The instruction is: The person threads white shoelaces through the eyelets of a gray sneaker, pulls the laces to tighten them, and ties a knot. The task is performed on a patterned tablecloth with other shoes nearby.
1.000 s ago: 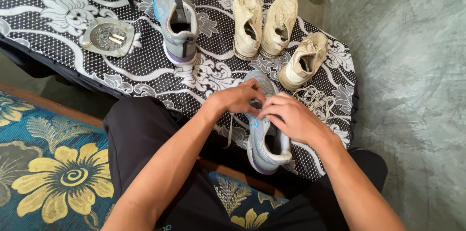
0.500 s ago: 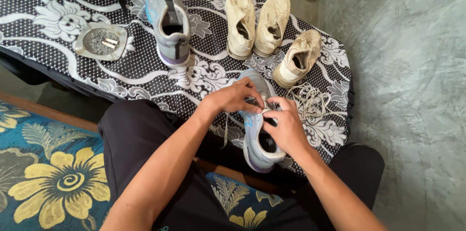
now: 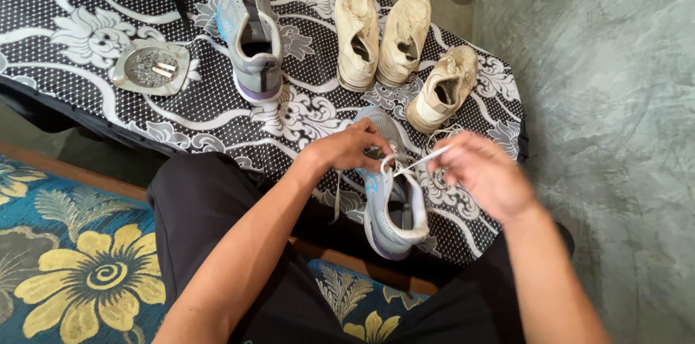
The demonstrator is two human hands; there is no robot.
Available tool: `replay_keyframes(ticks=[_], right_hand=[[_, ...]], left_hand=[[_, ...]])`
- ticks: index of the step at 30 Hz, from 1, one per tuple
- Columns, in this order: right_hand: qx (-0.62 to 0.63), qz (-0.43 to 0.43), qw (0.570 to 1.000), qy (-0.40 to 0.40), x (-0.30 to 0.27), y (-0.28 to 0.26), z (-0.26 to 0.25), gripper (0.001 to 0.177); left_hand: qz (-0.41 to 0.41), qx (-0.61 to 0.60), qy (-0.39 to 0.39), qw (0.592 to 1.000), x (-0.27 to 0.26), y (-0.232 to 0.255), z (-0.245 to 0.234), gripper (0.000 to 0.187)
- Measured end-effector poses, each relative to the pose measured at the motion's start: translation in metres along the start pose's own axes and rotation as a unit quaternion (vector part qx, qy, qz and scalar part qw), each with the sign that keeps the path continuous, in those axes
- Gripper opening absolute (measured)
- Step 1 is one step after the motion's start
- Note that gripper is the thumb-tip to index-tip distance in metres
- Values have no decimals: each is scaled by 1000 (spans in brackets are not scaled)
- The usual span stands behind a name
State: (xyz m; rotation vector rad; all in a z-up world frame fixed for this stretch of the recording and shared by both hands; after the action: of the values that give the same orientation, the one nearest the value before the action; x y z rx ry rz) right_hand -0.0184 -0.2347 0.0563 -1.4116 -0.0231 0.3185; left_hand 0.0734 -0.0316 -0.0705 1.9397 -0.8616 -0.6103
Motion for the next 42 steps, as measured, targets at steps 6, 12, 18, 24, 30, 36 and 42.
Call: replay_keyframes(ticks=[6, 12, 18, 24, 30, 36, 42], right_hand=[[183, -205, 960, -52, -5, -101, -5, 19], [273, -326, 904, -32, -13, -152, -45, 20], [245, -311, 918, 16, 9, -160, -47, 21], [71, -181, 981, 4, 63, -111, 30, 14], [55, -223, 959, -165, 84, -122, 96, 22], [-18, -164, 984, -70, 107, -94, 78, 19], [-524, 129, 842, 12, 108, 22, 26, 25]], left_hand=[[-26, -6, 4, 1000, -3, 2, -1, 48], [-3, 3, 17, 1000, -8, 11, -4, 53], [-4, -1, 8, 1000, -9, 15, -6, 61], [44, -96, -7, 994, -12, 42, -9, 49], [117, -80, 59, 988, -19, 63, -9, 36], [53, -21, 179, 982, -13, 39, -26, 26], [-73, 55, 262, 961, -16, -2, -60, 27]])
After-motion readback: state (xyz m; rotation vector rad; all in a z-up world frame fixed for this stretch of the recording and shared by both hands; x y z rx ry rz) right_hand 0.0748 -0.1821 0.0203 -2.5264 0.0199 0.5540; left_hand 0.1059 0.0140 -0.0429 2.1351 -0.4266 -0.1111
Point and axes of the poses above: each hand's wrist, its own x-axis towards the middle knuckle, its own z-axis out of the palm, y = z × x, the point moved 5 cm from there along x, towards the middle knuckle, and after that the axes turned 4 degrees about -z, right-handed, at the moved point
